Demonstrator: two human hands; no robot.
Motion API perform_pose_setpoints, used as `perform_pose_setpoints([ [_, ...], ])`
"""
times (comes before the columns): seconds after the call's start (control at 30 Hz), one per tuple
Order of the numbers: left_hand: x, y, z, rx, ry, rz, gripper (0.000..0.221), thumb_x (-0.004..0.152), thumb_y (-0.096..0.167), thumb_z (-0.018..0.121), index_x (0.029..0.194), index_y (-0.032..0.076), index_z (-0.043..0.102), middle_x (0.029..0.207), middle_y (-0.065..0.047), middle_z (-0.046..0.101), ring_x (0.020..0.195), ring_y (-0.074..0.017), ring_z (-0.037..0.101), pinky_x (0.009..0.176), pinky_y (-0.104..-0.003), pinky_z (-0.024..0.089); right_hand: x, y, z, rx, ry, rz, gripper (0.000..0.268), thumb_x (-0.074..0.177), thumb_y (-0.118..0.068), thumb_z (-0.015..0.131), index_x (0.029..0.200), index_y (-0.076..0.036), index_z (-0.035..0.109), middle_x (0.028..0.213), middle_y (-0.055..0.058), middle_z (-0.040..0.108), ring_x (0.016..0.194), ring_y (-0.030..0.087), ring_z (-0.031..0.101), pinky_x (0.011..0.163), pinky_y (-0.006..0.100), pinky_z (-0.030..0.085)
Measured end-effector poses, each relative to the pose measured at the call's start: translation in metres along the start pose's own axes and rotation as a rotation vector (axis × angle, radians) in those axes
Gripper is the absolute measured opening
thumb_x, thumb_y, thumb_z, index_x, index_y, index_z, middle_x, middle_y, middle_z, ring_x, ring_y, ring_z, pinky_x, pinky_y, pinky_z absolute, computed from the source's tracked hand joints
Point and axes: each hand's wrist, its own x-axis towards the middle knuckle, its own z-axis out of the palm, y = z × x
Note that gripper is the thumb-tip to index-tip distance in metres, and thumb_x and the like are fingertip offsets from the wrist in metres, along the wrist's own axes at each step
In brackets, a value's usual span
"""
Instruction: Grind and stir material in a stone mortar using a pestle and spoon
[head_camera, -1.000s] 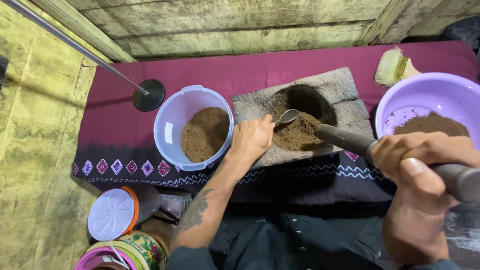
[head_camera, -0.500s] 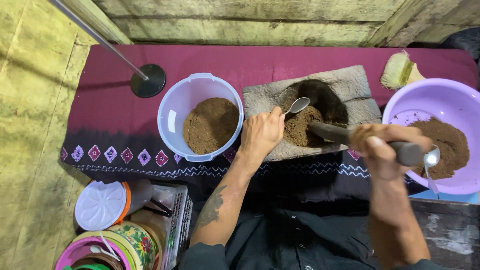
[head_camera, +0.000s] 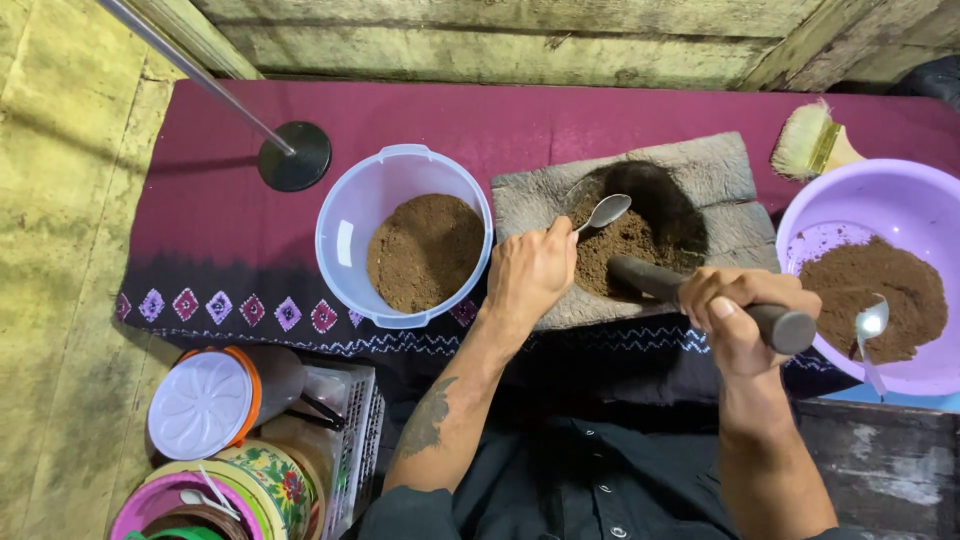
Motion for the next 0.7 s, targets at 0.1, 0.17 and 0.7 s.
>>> perform_pose_setpoints([
  [0.1, 0.002, 0.004, -0.008, 0.023, 0.018, 0.014, 0.021, 0.108, 0.022, 0.050, 0.096, 0.009, 0.061, 0.054, -0.002, 0.057, 0.040, -0.0210, 0.057, 0.039, -0.041, 0.052, 0.001, 0.001, -0.006, 0.096, 0.004, -0.073, 0.031, 0.081, -0.001, 0.048, 0.056, -0.006, 0.030, 0.045, 0.009, 0.033, 0.035, 0.017, 0.032, 0.036, 0.030, 0.030],
  [0.17, -0.001, 0.007, -0.014, 0.022, 0.067, -0.032, 0.018, 0.101, 0.027, 0.057, 0.095, 0.011, 0.059, 0.064, -0.019, 0.068, 0.059, -0.0482, 0.067, 0.048, -0.060, 0.050, 0.005, -0.014, -0.005, 0.053, 0.031, 0.043, 0.031, 0.083, -0.006, 0.050, 0.056, 0.000, 0.035, 0.048, 0.010, 0.034, 0.039, 0.023, 0.034, 0.042, 0.036, 0.032],
  [0.7, 0.002, 0.001, -0.011, -0.027, 0.036, -0.008, 0.020, 0.108, 0.022, 0.050, 0.099, 0.009, 0.063, 0.054, 0.000, 0.057, 0.037, -0.0154, 0.054, 0.032, -0.033, 0.046, -0.005, -0.001, 0.028, 0.030, 0.041, -0.140, 0.034, 0.085, -0.006, 0.053, 0.056, -0.004, 0.036, 0.046, 0.006, 0.032, 0.036, 0.017, 0.035, 0.041, 0.031, 0.032],
])
